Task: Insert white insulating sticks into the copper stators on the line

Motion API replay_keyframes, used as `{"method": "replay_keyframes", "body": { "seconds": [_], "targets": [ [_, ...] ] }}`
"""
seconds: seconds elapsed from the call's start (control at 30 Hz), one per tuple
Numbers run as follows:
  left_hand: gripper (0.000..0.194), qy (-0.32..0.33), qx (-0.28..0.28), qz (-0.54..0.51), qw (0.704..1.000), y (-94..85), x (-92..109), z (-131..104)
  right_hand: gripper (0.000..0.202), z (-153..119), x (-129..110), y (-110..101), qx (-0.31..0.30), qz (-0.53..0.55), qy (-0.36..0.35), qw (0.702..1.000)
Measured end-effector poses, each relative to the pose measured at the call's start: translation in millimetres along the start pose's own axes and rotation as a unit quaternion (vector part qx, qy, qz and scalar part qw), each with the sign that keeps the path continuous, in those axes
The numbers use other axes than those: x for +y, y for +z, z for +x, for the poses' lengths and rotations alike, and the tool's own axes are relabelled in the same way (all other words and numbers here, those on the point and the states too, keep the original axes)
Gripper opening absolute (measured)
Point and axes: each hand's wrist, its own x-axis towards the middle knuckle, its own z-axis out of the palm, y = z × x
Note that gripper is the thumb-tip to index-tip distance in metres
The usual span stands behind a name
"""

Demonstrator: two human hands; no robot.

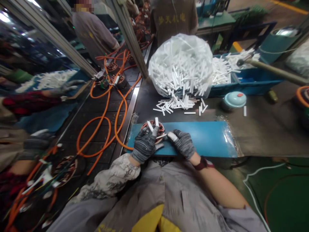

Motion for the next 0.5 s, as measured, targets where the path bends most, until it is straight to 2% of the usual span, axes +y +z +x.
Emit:
{"method": "replay_keyframes", "body": {
  "seconds": [0.13,0.17,0.2,0.23,0.27,0.3,0.37,0.4,0.5],
  "targets": [
    [0.056,-0.017,-0.080,-0.066,0.994,-5.5,3,9,0.047,23,10,-28,-0.087,0.001,0.013,0.996],
    [0.056,-0.028,-0.091,-0.081,0.992,-6.6,3,10,0.045,32,14,-38,-0.087,-0.013,0.013,0.996],
    [0.055,-0.038,-0.098,-0.092,0.990,-7.3,3,10,0.042,42,19,-48,-0.064,-0.040,0.012,0.997],
    [0.056,-0.046,-0.103,-0.101,0.988,-7.6,3,10,0.038,53,25,-59,0.005,-0.097,0.014,0.995],
    [0.055,-0.050,-0.107,-0.110,0.987,-7.6,2,10,0.036,64,32,-70,0.080,-0.172,0.023,0.982],
    [0.056,-0.050,-0.109,-0.118,0.986,-7.3,2,10,0.034,75,39,-79,0.115,-0.248,0.036,0.961],
    [0.056,-0.046,-0.104,-0.132,0.985,-6.5,1,9,0.026,91,50,-90,0.114,-0.352,0.045,0.928],
    [0.056,-0.045,-0.098,-0.136,0.985,-6.0,1,9,0.023,94,54,-92,0.107,-0.366,0.042,0.924],
    [0.051,-0.046,-0.064,-0.137,0.987,-4.6,1,7,0.022,82,54,-85,0.112,-0.300,0.023,0.947]
  ]
}}
